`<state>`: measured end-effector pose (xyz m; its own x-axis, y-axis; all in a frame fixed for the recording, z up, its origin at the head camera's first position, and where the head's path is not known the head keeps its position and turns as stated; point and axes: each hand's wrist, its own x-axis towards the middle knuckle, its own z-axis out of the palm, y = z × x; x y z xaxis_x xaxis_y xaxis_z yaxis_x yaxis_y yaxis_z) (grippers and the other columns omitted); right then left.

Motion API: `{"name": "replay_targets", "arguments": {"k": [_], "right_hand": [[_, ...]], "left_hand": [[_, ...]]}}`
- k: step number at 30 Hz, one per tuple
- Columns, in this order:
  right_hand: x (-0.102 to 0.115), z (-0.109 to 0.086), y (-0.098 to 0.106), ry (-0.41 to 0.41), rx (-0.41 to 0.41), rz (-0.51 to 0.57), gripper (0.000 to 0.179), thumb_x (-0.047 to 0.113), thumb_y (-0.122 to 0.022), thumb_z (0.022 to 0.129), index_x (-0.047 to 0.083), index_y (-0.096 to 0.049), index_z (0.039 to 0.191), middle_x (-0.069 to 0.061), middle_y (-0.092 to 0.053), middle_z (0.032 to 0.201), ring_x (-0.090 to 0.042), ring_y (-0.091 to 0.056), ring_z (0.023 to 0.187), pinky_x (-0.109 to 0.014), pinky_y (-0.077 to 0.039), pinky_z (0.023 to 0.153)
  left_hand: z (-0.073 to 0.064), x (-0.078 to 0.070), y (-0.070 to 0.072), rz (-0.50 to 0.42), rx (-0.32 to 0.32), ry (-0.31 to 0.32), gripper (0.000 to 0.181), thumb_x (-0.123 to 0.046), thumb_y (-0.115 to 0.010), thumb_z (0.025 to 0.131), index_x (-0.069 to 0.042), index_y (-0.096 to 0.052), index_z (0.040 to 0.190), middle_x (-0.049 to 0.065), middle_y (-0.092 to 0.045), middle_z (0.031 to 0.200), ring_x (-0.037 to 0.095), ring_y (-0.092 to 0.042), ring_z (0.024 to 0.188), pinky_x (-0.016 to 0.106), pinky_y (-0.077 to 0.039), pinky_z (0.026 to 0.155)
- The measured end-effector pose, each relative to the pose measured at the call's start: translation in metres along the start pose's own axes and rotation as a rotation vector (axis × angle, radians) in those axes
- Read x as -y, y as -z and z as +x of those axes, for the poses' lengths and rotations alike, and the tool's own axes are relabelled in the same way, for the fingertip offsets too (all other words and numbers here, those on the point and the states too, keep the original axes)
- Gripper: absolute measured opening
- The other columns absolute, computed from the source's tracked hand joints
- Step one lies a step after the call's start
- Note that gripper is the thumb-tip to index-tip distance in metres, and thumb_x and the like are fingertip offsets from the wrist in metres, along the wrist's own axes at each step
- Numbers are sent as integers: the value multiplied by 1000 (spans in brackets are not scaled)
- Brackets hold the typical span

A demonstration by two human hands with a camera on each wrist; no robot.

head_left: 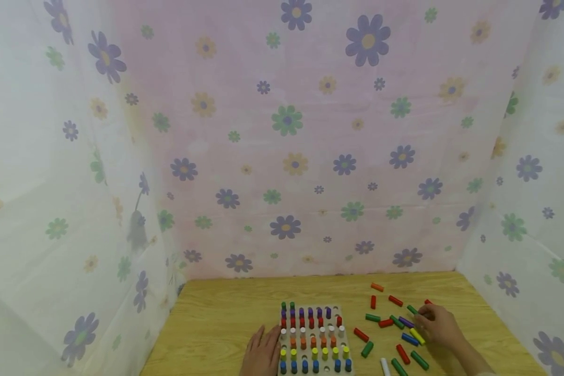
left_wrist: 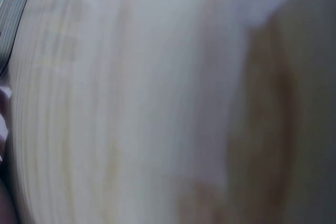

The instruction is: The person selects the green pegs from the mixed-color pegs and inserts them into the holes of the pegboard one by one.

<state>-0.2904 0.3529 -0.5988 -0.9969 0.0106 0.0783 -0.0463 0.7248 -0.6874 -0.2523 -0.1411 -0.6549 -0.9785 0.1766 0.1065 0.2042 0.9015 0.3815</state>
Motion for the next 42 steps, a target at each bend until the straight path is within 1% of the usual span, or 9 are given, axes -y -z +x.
{"name": "replay_targets", "arguments": {"k": [8,13,17,22,25,31,35,40,42], "right_hand": [[11,-6,2,27,-33,52,18,14,-71,97,-2,-71,106,-8,-73,99,-24,-70,90,-26,-61,72],[28,-5,0,35,-40,96,22,18,-72,97,0,-71,109,-6,-74,99,-17,-69,88,-22,-59,71],[44,-4,-5,36,-30,136,24,18,-72,97,-2,-70,111,-6,-73,99,-17,-69,87,-23,-59,71],[60,-4,-12,52,-3,207,24,14,-72,97,-5,-69,113,-12,-72,102,-27,-70,92,-25,-61,71],[70,-3,-15,67,9,251,25,12,-72,97,-6,-68,114,-14,-72,103,-31,-70,94,-26,-61,72],[86,0,-25,99,33,268,26,16,-72,97,-3,-69,116,-10,-72,106,-23,-69,94,-24,-60,74],[95,0,-34,120,38,267,23,17,-73,97,0,-70,111,-8,-72,103,-20,-68,89,-24,-59,72],[107,-1,-46,113,65,296,24,18,-73,96,-1,-69,110,-6,-70,98,-20,-66,85,-26,-59,68],[111,-1,-51,118,80,320,25,18,-73,96,-2,-69,111,-6,-70,97,-23,-66,86,-27,-59,66]], "left_hand": [[1,-1,2,-2,22,2,49,-41,-37,111,-16,-53,150,6,-60,144,42,-41,142,63,-33,118],[3,0,-2,8,32,19,47,-38,-40,111,-16,-53,150,5,-60,144,41,-41,143,62,-32,119],[2,1,-3,2,22,19,46,-38,-40,111,-17,-54,149,4,-60,143,41,-41,142,62,-33,118],[1,0,-2,1,20,12,46,-38,-40,110,-17,-54,149,4,-60,143,40,-42,142,62,-34,118],[1,-1,-1,3,22,13,47,-38,-39,111,-17,-54,149,4,-60,144,40,-42,142,62,-33,118],[1,0,0,0,15,16,48,-40,-39,110,-17,-54,150,4,-60,144,41,-41,142,62,-32,119],[2,1,-3,14,4,14,47,-40,-39,110,-18,-53,150,3,-60,145,40,-41,143,61,-32,119],[2,1,-5,4,-4,15,47,-39,-40,110,-18,-54,149,4,-60,144,40,-42,142,61,-33,119],[2,1,-4,5,-6,16,46,-39,-41,110,-18,-55,149,4,-60,144,40,-42,142,61,-33,118]]}}
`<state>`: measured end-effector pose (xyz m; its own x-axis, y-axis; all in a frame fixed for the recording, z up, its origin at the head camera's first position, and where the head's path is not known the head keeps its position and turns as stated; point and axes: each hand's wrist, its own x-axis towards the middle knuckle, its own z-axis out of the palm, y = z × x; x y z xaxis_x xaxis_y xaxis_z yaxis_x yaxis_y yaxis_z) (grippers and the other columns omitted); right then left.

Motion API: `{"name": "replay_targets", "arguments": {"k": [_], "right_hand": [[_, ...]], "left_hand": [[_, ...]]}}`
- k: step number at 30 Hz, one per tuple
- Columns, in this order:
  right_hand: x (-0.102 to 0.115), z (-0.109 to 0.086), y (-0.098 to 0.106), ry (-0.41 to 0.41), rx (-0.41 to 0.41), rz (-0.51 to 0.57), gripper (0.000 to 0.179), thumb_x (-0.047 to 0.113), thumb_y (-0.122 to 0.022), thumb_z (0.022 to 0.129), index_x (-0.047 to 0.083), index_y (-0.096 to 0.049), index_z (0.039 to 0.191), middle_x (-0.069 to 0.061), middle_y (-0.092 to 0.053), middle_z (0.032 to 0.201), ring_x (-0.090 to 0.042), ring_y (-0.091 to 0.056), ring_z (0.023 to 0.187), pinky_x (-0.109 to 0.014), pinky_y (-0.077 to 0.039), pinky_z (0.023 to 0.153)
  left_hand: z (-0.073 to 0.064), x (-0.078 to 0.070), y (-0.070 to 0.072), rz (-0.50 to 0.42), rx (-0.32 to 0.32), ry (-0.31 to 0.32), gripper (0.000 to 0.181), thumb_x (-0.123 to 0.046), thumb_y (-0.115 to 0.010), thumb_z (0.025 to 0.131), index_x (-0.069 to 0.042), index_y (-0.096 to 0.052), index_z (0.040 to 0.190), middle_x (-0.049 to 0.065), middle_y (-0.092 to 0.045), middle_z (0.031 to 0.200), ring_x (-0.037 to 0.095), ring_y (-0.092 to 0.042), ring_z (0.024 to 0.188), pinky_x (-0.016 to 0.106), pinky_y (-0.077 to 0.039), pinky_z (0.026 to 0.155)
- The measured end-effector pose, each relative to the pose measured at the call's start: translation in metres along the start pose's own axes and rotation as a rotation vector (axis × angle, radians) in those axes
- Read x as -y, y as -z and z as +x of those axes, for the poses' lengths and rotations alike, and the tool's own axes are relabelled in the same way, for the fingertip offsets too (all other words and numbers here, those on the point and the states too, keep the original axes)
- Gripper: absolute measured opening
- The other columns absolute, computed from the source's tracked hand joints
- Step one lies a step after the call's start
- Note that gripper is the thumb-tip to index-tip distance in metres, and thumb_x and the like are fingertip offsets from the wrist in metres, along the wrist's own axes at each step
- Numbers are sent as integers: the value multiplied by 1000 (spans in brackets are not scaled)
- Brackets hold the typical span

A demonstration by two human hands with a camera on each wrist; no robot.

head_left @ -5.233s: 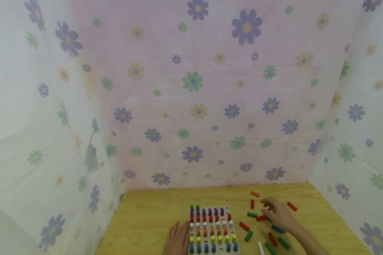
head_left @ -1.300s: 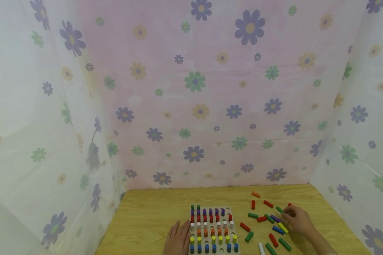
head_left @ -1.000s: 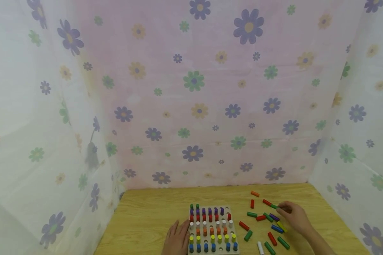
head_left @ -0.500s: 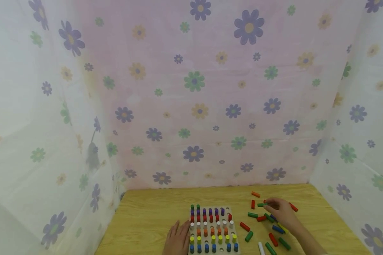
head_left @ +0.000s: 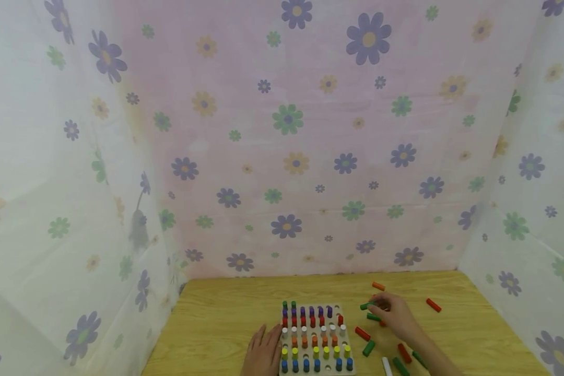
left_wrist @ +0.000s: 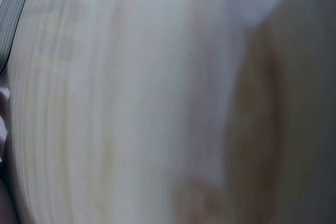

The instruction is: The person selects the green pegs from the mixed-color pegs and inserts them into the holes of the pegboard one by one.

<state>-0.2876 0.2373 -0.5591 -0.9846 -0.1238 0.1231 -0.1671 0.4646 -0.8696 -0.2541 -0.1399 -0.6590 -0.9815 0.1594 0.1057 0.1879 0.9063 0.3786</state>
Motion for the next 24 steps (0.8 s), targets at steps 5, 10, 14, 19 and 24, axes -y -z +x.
{"name": "replay_targets", "arguments": {"k": [5,10,14,19,24], "right_hand": [[6,3,-14,23,22,38,23,16,-72,97,-3,-68,109,-8,-69,94,-30,-66,84,-26,-56,62],[14,5,-25,-3,5,70,22,15,-73,96,-2,-69,108,-7,-68,94,-22,-66,83,-25,-57,65],[18,7,-35,-13,-5,85,23,17,-74,95,-1,-69,109,-6,-67,95,-16,-63,84,-25,-57,69],[22,12,-49,0,14,82,20,16,-75,94,1,-70,107,-5,-66,93,-17,-63,83,-26,-57,68],[28,18,-60,53,42,80,17,14,-74,95,1,-70,105,-4,-66,91,-16,-62,80,-26,-57,65]], "left_hand": [[0,-1,0,18,-2,3,46,-39,-42,110,-19,-55,148,3,-61,143,40,-43,141,61,-34,118],[-1,-2,1,21,-11,-10,47,-41,-40,110,-19,-55,149,3,-61,143,39,-44,141,60,-35,118],[-2,-2,2,13,-16,-18,46,-40,-40,110,-18,-57,148,4,-62,142,40,-44,140,61,-36,117],[-3,-2,3,2,-16,-16,46,-39,-41,110,-18,-57,147,4,-62,142,40,-45,140,62,-36,116],[-2,-1,2,6,-26,-21,47,-41,-39,111,-18,-57,147,4,-62,142,40,-45,140,62,-36,116]]}}
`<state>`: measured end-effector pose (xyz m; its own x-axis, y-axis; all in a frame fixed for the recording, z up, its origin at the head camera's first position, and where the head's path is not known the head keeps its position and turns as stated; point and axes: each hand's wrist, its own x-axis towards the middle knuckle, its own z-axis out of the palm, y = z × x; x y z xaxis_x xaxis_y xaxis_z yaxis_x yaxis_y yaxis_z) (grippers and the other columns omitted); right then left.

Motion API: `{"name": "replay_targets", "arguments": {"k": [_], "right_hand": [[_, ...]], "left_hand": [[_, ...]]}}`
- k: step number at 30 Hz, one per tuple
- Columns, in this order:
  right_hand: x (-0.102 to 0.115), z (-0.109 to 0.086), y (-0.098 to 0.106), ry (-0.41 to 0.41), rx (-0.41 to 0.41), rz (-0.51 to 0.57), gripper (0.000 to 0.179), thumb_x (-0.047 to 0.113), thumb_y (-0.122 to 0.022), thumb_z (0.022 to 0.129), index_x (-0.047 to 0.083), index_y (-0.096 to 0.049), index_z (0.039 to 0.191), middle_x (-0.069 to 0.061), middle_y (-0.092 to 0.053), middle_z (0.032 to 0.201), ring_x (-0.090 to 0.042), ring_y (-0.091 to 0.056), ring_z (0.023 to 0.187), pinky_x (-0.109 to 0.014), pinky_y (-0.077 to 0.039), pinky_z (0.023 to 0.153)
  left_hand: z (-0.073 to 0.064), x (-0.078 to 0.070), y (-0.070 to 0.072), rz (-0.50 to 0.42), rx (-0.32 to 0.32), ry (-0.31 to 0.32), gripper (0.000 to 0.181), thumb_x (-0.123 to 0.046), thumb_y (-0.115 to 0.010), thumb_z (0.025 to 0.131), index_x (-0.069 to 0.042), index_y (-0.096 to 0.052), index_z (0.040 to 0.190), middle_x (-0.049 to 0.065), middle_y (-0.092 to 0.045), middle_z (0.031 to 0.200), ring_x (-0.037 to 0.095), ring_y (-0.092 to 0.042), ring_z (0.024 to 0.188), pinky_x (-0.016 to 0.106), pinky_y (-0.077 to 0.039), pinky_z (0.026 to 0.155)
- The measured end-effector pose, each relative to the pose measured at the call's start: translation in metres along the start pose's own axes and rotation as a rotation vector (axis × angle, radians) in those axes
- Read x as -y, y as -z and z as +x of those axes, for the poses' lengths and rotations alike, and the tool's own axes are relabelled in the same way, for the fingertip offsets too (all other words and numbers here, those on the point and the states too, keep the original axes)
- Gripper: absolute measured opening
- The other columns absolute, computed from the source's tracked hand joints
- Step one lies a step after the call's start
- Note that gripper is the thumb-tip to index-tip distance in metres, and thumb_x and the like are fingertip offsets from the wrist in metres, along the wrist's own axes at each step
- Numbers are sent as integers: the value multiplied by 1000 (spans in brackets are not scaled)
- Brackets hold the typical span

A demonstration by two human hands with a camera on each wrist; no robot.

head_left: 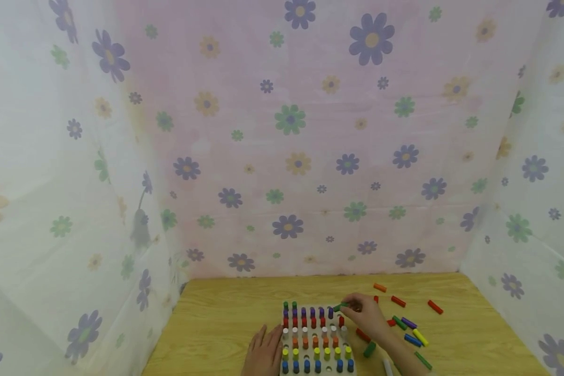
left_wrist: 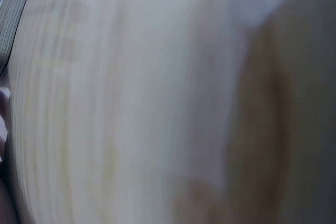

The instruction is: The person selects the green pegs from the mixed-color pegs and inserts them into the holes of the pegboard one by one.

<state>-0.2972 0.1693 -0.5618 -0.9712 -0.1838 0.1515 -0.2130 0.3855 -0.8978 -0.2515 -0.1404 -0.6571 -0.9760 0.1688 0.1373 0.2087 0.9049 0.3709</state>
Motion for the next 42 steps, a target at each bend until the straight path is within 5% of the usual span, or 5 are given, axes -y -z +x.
{"name": "replay_targets", "arguments": {"k": [19,33,42], "right_hand": [[15,27,-54,118,-9,-58,12,16,-71,98,5,-70,102,-1,-64,85,-13,-60,73,-24,-54,58],[15,42,-88,132,-32,-70,9,10,-67,100,2,-67,104,-1,-62,84,-12,-55,70,-23,-51,56],[12,46,-97,61,-43,-104,17,10,-66,100,-3,-65,111,-2,-60,85,-14,-54,71,-24,-49,56]], "left_hand": [[0,-1,5,18,-6,1,48,-43,-38,111,-19,-57,148,3,-62,142,39,-44,141,60,-37,117],[2,2,0,25,11,20,48,-44,-38,111,-20,-56,148,2,-61,143,38,-44,142,60,-35,118],[1,0,0,25,22,22,49,-45,-36,111,-21,-55,149,1,-61,143,37,-43,142,59,-35,118]]}}
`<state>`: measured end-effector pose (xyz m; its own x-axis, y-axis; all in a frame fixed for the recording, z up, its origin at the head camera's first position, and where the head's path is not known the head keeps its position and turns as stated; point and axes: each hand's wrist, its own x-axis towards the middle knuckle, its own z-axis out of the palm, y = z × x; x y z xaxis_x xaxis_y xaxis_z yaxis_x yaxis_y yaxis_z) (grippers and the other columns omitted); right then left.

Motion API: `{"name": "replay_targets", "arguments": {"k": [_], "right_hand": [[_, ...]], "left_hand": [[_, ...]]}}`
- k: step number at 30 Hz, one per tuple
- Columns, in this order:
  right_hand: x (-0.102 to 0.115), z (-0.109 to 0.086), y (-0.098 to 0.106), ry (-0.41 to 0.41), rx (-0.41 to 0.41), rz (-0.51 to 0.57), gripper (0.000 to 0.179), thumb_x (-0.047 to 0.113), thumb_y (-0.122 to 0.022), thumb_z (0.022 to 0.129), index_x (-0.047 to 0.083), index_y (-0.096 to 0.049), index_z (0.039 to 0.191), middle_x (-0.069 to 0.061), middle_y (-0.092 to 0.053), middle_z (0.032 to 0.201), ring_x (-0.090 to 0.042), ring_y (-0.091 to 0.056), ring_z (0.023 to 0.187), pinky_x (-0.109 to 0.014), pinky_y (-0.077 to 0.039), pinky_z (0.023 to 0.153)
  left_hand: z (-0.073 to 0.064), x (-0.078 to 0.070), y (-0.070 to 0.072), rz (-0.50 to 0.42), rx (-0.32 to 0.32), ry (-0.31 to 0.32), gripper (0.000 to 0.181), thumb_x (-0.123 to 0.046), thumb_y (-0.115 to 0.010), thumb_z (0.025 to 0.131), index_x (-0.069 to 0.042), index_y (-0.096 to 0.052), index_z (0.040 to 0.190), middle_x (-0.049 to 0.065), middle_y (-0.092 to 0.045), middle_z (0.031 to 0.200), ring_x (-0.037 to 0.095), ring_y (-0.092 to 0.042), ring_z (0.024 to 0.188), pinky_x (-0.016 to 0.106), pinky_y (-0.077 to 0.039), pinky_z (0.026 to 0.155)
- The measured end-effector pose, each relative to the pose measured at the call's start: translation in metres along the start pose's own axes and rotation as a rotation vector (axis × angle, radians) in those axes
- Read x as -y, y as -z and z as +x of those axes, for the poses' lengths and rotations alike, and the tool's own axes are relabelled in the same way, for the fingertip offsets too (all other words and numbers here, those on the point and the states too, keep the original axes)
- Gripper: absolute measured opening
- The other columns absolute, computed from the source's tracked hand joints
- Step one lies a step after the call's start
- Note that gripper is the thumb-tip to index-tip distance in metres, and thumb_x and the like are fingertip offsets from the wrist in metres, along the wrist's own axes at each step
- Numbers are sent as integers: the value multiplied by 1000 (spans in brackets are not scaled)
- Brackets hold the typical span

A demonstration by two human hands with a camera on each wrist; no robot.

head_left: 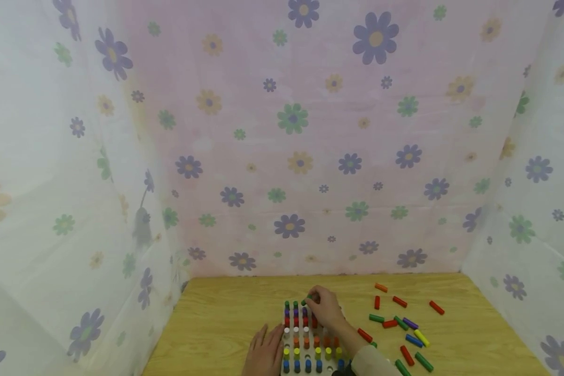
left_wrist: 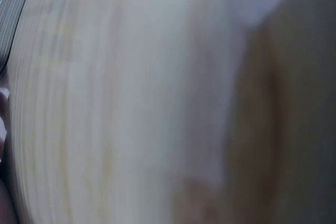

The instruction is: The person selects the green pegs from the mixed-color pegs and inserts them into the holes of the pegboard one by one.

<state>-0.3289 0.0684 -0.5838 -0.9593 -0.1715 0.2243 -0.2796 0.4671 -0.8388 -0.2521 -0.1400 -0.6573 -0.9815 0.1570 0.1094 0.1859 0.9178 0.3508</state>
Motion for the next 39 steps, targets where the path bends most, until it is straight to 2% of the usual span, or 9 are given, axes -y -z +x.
{"name": "replay_targets", "arguments": {"k": [9,19,31,39], "right_hand": [[-6,7,-6,-51,-15,6,16,11,-67,99,-2,-67,108,-2,-61,84,-13,-55,72,-25,-49,55],[-7,8,-8,-43,5,-74,8,5,-70,96,-1,-68,101,0,-59,79,-13,-53,68,-25,-47,52],[-2,10,-9,-35,1,-116,8,3,-72,94,-1,-69,101,-1,-61,80,-14,-55,70,-27,-49,54],[-3,9,-9,-40,19,-168,8,3,-73,93,-1,-71,99,-1,-62,80,-14,-55,70,-29,-50,56]], "left_hand": [[1,-2,3,-7,35,17,49,-44,-39,110,-20,-55,149,2,-60,144,38,-42,143,59,-33,119],[-1,0,0,-5,-22,-15,51,-46,-34,111,-20,-56,148,2,-62,142,38,-44,141,61,-36,117],[-1,1,0,10,-34,-29,49,-44,-35,111,-19,-56,148,2,-62,142,38,-44,141,60,-37,116],[-1,-1,0,-5,-6,-12,48,-43,-37,111,-19,-56,148,3,-62,141,38,-44,141,60,-36,117]]}}
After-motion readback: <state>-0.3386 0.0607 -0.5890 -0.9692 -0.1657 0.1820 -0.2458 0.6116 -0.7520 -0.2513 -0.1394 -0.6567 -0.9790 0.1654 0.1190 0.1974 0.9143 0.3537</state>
